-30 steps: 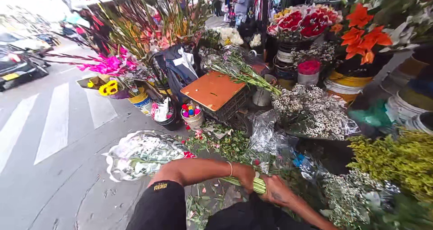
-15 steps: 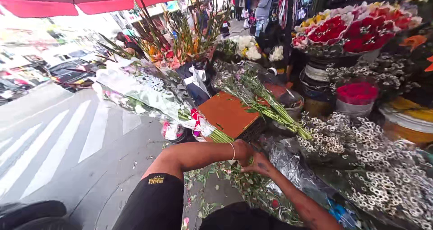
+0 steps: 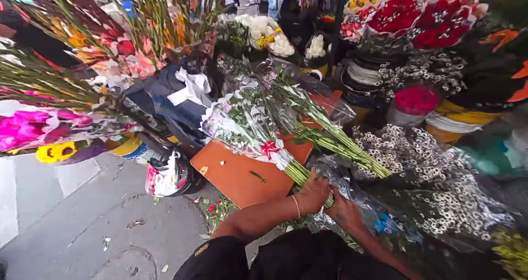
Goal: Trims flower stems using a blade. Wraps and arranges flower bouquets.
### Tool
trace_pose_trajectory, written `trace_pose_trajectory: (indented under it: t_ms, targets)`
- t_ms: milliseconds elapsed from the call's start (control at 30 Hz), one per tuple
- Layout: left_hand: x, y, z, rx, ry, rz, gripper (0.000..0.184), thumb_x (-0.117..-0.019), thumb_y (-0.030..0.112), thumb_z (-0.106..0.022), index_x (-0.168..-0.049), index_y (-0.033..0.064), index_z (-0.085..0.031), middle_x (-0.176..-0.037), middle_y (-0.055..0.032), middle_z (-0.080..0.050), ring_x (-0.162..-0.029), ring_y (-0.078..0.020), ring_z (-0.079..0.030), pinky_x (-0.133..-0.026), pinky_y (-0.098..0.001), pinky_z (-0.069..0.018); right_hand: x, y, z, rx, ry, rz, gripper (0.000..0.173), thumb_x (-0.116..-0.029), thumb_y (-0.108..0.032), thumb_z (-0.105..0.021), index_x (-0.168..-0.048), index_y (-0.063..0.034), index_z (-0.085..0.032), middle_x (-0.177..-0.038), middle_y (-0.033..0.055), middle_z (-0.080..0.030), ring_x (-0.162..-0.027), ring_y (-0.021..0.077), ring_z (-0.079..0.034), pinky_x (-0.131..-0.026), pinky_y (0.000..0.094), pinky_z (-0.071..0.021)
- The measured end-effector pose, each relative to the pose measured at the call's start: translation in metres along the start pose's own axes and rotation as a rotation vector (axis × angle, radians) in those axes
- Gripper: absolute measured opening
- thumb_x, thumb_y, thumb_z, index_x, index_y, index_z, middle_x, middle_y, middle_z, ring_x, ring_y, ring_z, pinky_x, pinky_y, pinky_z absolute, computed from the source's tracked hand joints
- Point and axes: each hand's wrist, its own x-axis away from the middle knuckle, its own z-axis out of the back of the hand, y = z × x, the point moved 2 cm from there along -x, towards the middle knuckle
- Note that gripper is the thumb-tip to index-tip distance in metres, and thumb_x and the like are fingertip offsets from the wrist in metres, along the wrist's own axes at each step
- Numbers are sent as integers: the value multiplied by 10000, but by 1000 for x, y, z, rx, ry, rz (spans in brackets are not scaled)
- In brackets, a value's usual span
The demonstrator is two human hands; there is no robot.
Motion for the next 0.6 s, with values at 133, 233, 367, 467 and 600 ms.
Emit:
trace_pose_trajectory:
  t_ms: [133,233,367,467,600]
  targets:
    - [94,-35,13,678,617,311,493,-867,403,-787,-1175,29,-700,-1181,-123,-706,-1125,-249,-667,-1018,-483,-507,8,-3,21,59,-98,11,693,-807,-421,-783,-1413,-151,-583,-1078,242,-723,-943,473,-704,-761,661,-530]
    - [124,-84,-18,1554,536,567,360,-1031,293,-578,-1068,-59,-644,-802,-74,-700,-702,-172,-698,-692,-364,-612,10,-14,49,54,-280,29,729,-820,-451,-790,-1416,-110,-548,-1101,258,-711,-1000,484,-690,-827,676,-517]
    - [81,-100,-54,2517,619,264,725,-840,475,-771,-1341,21,-508,-1154,-164,-715,-1043,-283,-715,-933,-460,-587,1,-22,76,129,-480,30,811,-847,-467,-779,-1476,-70,-458,-1183,288,-678,-1079,495,-664,-897,665,-503]
    - [29,-106,-39,2824,1084,-122,667,-742,301,-893,-1294,65,-604,-1248,-201,-691,-1179,-354,-671,-980,-516,-564,-13,-27,96,226,-660,132,758,-934,-331,-732,-1523,-33,-360,-1232,328,-642,-1131,525,-636,-934,673,-486]
    - [5,-110,-38,2829,1167,-52,360,-808,124,-795,-1134,42,-664,-1050,-161,-735,-981,-289,-732,-877,-466,-606,-68,-17,178,138,-791,654,707,-876,-311,-800,-1496,-107,-530,-1176,247,-702,-1080,434,-666,-936,658,-481]
